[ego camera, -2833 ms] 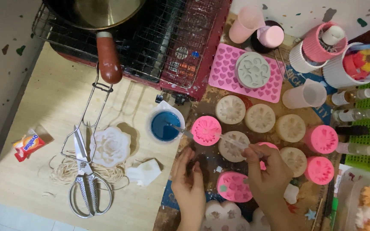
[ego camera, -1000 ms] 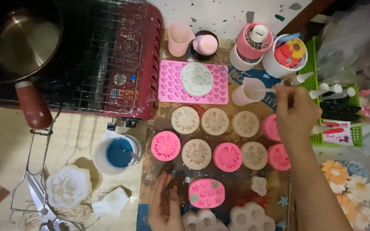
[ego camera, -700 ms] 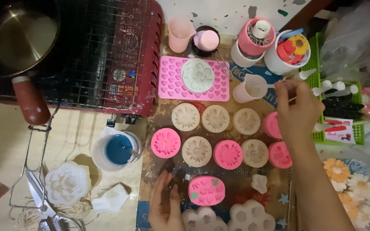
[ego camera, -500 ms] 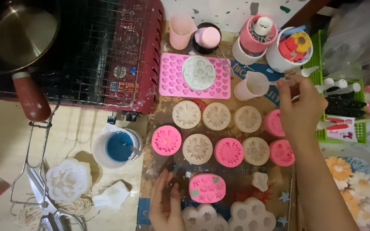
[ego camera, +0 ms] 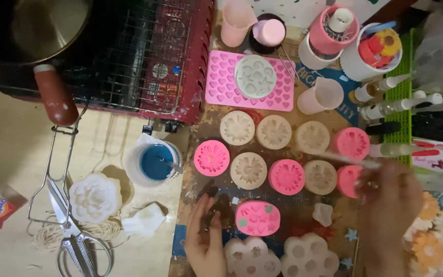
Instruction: Preparing liquid wax by adding dye and fragrance, then carefully pouring it into floral-shaped silicone molds using a pipette.
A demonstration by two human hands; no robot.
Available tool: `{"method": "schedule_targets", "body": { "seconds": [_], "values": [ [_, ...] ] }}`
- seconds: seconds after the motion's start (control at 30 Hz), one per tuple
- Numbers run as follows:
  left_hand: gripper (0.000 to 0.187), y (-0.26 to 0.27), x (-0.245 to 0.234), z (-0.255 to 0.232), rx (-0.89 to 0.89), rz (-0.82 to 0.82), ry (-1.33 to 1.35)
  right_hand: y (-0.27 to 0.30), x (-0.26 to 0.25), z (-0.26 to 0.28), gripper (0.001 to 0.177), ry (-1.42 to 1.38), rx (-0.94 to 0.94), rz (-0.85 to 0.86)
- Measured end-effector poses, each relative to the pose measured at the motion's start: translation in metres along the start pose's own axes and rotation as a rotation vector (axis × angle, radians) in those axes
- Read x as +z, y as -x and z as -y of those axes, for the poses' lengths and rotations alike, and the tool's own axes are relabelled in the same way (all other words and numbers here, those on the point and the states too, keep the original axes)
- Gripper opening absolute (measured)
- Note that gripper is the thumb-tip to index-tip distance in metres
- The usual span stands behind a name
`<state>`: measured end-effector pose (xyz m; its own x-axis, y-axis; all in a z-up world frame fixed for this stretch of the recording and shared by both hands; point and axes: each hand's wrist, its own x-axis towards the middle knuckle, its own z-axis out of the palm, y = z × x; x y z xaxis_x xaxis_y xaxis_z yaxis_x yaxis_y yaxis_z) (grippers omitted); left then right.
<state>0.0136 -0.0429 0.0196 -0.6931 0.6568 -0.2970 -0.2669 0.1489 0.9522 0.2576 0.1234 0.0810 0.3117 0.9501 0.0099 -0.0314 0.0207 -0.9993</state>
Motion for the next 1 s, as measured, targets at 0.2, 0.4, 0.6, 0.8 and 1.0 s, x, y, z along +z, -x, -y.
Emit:
{"method": "schedule_targets", "body": {
  "seconds": [0.2,0.4,0.6,0.8,1.0],
  "values": [
    [0.046,0.001,0.001,0.000,0.019,-0.020,-0.045,0.041,0.015,-0.031,0.014,0.129,0.165,0.038],
    [0.046,0.002,-0.001,-0.002,-0.071,-0.028,0.057,0.057,0.039,-0.028,0.017,0.317,0.122,0.121],
    [0.049,0.002,-0.008,0.003,-0.075,-0.019,0.023,0.072,0.035,-0.038,0.017,0.399,0.011,0.166],
    [0.050,0.003,-0.007,0.005,-0.071,-0.034,0.030,0.080,0.033,-0.036,0.017,0.569,-0.193,0.253],
    [0.047,0.004,-0.008,0.009,-0.071,-0.041,0.044,0.082,0.026,-0.041,0.017,0.518,-0.279,0.335]
  ]
}}
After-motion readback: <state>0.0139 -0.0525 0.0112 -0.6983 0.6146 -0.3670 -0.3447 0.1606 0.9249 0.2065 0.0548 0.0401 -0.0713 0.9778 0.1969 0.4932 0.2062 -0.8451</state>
